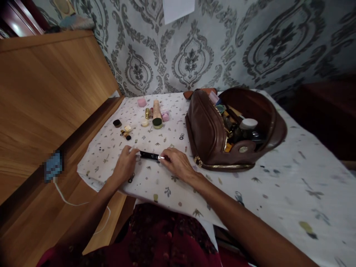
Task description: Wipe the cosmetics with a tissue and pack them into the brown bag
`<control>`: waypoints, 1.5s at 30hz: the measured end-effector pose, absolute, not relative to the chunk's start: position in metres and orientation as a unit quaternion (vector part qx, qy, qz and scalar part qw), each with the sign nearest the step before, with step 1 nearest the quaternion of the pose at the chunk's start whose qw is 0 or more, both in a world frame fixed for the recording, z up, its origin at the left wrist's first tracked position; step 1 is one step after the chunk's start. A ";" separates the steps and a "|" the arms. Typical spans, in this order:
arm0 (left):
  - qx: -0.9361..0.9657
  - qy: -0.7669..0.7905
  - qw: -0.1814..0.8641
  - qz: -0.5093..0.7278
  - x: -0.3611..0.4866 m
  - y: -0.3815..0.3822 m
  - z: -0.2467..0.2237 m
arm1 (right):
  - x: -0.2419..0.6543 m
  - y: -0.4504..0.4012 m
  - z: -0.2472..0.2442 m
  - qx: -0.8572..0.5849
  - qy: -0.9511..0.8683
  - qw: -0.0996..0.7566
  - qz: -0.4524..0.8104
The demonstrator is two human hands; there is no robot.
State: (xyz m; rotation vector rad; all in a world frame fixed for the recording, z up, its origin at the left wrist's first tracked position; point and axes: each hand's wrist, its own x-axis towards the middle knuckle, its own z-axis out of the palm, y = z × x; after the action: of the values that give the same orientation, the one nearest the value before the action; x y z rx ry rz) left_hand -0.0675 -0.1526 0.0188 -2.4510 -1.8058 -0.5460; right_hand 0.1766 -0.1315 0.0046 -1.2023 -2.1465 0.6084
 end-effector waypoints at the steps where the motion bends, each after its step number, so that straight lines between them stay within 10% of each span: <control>1: -0.786 -0.591 0.024 -0.181 -0.076 -0.151 0.019 | 0.177 -0.132 0.005 -0.456 -0.803 0.302 0.236; 27: -0.785 -0.564 0.057 -0.251 -0.064 -0.156 0.036 | 0.166 -0.137 0.006 -0.416 -0.608 0.408 0.539; 45: -0.878 -0.463 0.021 -0.123 -0.072 -0.159 0.031 | 0.165 -0.133 0.003 -0.405 -0.616 0.454 0.500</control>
State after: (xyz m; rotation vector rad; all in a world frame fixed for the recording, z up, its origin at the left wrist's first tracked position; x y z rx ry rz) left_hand -0.0722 -0.1590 0.0310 -2.7205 -1.4354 -0.3799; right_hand 0.1652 -0.1331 0.0027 -1.0002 -1.5198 1.2349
